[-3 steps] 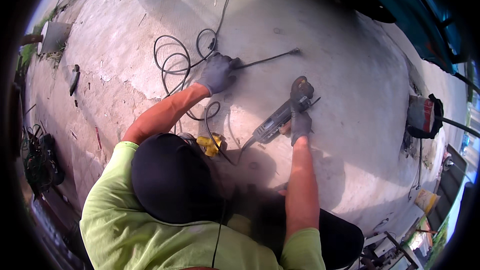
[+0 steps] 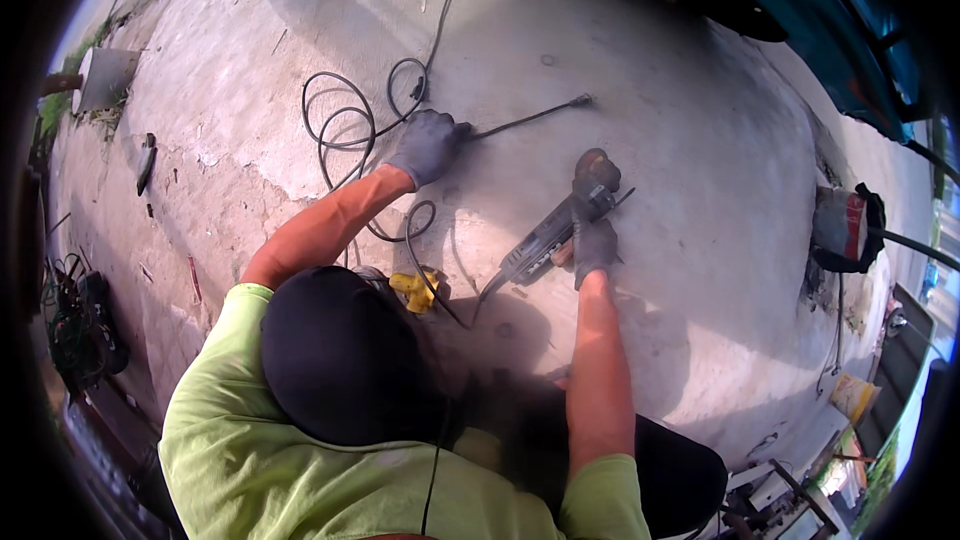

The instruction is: The person holds a metal rod and uses a handheld angle grinder to grind its tip, producing sparks, and also uses a power drill on the metal piece.

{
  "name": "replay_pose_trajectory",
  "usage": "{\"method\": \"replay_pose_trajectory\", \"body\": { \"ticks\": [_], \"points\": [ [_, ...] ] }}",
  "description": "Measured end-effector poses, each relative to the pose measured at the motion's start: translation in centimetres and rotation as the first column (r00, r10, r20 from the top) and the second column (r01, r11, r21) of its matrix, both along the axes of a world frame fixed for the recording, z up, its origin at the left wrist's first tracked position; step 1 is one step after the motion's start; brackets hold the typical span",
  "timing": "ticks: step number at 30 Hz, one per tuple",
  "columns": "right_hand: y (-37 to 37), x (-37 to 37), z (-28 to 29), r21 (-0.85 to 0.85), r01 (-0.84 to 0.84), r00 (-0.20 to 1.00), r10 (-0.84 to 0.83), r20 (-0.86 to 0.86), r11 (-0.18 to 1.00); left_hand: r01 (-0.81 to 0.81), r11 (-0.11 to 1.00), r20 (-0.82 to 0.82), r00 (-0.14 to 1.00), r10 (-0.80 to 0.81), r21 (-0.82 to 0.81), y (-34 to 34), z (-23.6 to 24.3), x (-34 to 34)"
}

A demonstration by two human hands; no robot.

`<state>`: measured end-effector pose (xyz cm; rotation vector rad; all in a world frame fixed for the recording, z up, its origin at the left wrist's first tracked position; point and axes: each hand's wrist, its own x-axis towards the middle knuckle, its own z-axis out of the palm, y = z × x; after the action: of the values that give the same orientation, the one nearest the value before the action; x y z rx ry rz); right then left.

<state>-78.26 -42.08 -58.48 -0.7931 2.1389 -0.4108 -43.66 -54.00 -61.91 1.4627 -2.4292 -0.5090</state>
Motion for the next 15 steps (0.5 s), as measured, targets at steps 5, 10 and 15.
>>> {"method": "replay_pose_trajectory", "body": {
  "ticks": [5,10,15],
  "points": [
    [-1.1,2.6,2.3,-0.042,-0.059,0.995,0.055,-0.085,0.997,-0.061,0.972,-0.100,0.991,0.085,0.226,-0.8,1.8,-0.1],
    [-0.1,0.1,0.6,-0.088,0.056,0.992,-0.065,-0.109,0.995,-0.050,0.767,-0.439,0.795,0.419,0.640,0.1,7.5,2.0],
    [-1.9,0.0,2.1,-0.269,0.086,0.982,-0.036,0.184,0.959,0.095,0.716,-0.561,0.696,0.448,0.691,2.3,11.0,3.5]
  ]
}}
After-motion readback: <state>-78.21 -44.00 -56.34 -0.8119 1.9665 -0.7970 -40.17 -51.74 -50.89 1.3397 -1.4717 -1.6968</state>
